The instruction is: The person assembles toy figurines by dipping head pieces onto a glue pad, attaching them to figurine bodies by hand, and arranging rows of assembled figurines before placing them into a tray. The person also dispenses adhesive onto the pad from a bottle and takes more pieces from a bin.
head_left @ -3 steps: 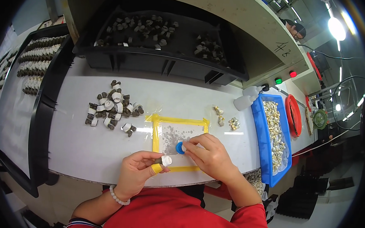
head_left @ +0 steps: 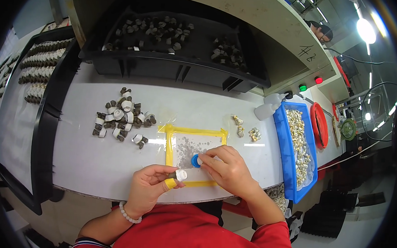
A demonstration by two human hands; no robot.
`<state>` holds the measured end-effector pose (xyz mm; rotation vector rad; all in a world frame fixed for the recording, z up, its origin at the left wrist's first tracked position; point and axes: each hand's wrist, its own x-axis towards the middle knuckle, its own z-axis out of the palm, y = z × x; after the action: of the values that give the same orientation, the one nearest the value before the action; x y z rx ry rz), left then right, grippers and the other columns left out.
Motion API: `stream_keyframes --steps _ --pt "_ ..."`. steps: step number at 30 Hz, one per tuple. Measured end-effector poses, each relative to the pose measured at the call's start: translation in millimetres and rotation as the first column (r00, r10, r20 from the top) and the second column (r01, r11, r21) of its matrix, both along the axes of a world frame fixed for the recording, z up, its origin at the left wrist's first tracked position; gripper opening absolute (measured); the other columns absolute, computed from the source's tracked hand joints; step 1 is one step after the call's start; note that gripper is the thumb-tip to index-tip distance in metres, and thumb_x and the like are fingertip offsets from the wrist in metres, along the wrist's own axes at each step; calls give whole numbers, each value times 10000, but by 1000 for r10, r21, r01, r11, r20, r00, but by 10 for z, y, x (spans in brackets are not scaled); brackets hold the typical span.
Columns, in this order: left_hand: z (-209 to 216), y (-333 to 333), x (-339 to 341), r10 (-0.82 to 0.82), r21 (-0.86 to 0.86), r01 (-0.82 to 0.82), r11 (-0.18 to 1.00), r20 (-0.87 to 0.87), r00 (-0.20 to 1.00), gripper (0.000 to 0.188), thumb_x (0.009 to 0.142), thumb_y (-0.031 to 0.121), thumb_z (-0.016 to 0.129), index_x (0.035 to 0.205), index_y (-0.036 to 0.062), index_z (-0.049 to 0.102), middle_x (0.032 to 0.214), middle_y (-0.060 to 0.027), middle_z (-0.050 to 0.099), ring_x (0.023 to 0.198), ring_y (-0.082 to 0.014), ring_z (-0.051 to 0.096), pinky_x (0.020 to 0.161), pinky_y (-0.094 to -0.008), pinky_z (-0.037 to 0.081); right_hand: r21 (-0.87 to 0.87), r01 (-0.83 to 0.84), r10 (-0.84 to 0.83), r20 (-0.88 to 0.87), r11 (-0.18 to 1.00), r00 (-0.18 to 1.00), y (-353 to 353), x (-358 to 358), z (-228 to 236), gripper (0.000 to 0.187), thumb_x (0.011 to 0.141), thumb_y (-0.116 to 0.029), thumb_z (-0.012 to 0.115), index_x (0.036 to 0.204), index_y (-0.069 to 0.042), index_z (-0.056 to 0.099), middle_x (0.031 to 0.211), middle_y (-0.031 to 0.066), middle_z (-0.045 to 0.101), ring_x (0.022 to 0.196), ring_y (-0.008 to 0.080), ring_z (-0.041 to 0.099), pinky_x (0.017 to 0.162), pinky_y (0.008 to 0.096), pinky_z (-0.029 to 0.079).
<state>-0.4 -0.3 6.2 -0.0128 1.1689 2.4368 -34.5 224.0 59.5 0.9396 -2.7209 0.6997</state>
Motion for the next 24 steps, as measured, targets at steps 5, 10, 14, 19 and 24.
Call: stream_keyframes --steps 5,10,14,19,24 --pt "-11 2 11 -5 -7 5 1000 -2 1000 239 865 -34 602 1097 -68 558 1007 -170 649 889 -227 664 821 -321 542 -85 18 -12 68 996 998 -21 15 40 263 720 -27 707 979 -27 666 875 79 612 786 240 592 685 333 486" --pt "-15 -3 16 -10 -8 10 1000 -10 1000 244 874 -18 597 1110 -66 557 1021 -177 648 900 -231 661 825 -319 541 -379 115 24 344 918 939 -115 117 119 263 749 0 704 1010 -9 676 926 103 637 838 221 625 700 298 506" --pt "-22 -2 17 -10 3 10 1000 -13 1000 242 880 -13 592 1113 -67 556 1021 -179 647 903 -232 660 825 -320 542 -458 91 119 410 884 904 -180 123 79 274 762 1 699 1034 -11 677 942 109 641 842 208 630 708 283 508" --pt "-31 -8 21 -14 -26 14 1000 -4 1000 227 881 -14 590 1098 -75 569 1005 -184 651 895 -239 663 818 -326 551 -460 87 128 417 884 900 -183 132 11 279 759 5 703 1037 -17 686 933 106 644 829 200 631 691 271 510" --pt "-63 2 55 -13 -48 12 999 -38 999 211 876 -26 588 1080 -78 580 994 -187 653 877 -247 669 800 -328 564 -499 153 137 497 853 857 -193 180 -32 255 750 9 714 1004 -5 699 909 102 649 799 174 632 681 257 506"
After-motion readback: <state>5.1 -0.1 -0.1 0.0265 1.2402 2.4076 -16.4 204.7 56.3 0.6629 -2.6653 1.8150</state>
